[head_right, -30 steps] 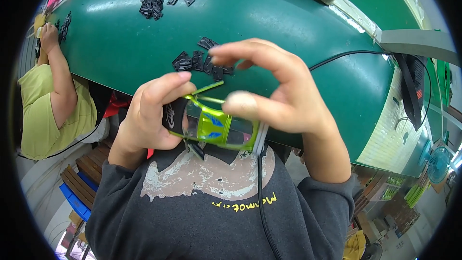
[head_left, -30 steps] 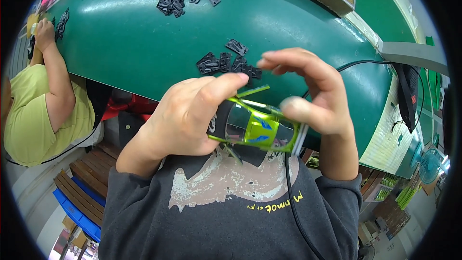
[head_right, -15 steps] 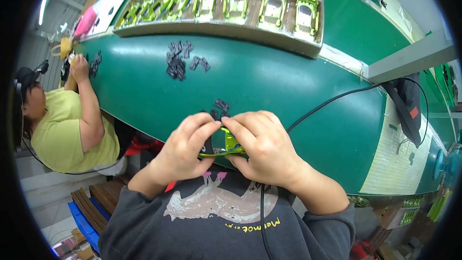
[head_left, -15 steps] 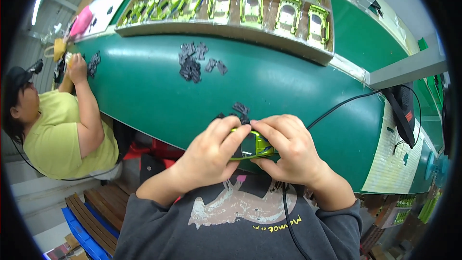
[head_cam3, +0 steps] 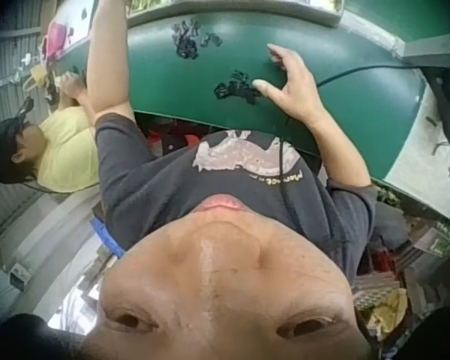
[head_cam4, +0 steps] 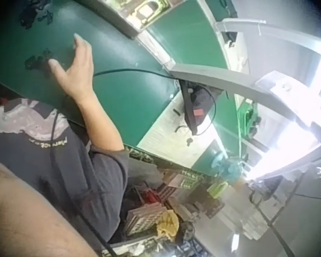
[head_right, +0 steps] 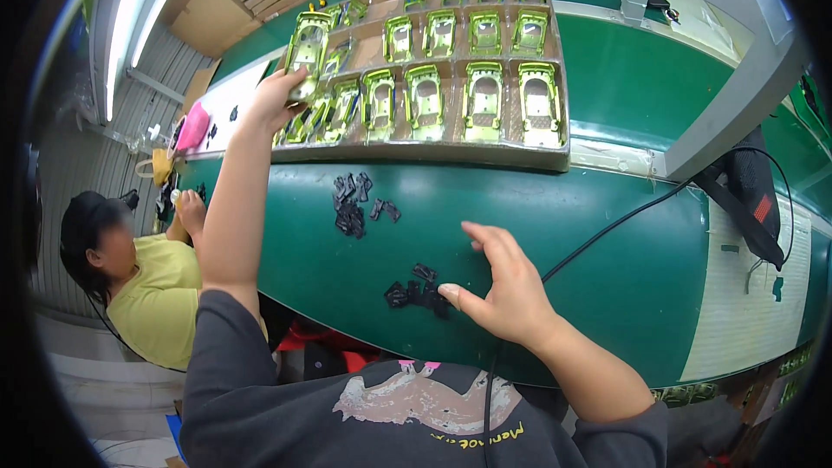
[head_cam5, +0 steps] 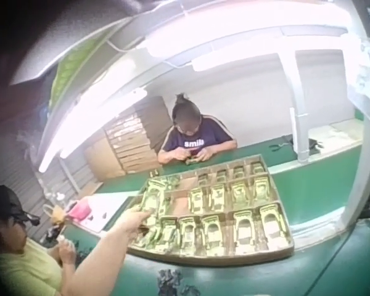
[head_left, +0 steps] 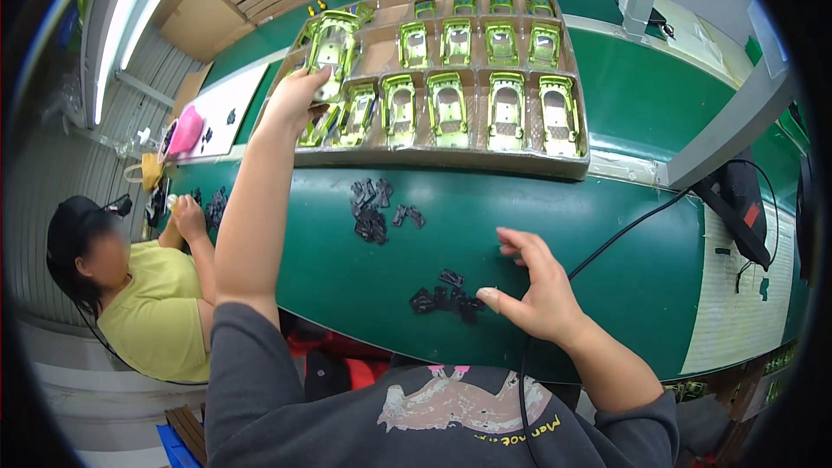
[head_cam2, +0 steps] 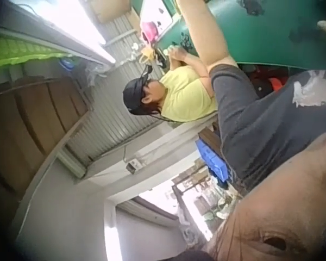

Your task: The person takes toy car bodies one at a time from a tray and attaches black plastic components onto each car body by hand.

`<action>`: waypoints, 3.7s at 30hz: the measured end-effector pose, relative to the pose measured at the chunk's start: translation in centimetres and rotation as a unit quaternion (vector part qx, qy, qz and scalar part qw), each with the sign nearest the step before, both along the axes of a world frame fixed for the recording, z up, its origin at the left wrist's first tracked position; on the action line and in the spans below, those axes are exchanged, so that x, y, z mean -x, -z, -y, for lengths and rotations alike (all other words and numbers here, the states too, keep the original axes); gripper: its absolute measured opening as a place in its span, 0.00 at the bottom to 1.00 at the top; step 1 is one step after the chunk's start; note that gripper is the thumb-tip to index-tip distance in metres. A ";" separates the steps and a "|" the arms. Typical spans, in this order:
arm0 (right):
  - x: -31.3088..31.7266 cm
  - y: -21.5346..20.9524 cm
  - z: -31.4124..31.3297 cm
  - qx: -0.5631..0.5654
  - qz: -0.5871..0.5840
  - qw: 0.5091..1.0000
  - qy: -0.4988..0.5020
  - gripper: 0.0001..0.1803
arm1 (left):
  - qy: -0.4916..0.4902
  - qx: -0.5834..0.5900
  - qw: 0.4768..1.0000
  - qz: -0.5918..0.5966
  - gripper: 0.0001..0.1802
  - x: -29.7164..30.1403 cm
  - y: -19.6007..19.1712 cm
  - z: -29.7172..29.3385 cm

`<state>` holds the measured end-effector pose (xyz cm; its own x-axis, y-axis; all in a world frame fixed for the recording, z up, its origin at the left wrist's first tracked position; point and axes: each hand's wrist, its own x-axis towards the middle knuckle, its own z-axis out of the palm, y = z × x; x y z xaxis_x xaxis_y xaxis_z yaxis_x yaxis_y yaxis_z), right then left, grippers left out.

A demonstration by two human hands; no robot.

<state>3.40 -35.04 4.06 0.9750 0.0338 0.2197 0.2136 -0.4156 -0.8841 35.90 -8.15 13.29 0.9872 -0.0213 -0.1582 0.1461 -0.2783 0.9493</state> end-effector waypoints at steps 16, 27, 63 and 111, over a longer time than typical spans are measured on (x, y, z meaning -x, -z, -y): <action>-0.4 0.7 0.6 0.021 -0.071 0.997 -0.011 0.32 | 0.082 -0.577 0.811 0.055 0.40 -16.5 5.3 3.3; -0.4 0.7 0.5 0.012 -0.075 0.997 0.002 0.30 | -0.052 -0.581 0.806 0.105 0.44 -16.9 7.9 -0.1; 0.8 -0.6 -0.2 -0.066 -0.164 0.958 -0.227 0.24 | 0.427 -0.321 0.760 0.370 0.47 32.3 6.5 1.8; 4.3 -0.8 -7.9 0.182 0.130 0.965 -0.140 0.16 | 0.023 -0.300 0.890 0.342 0.28 33.7 9.3 0.2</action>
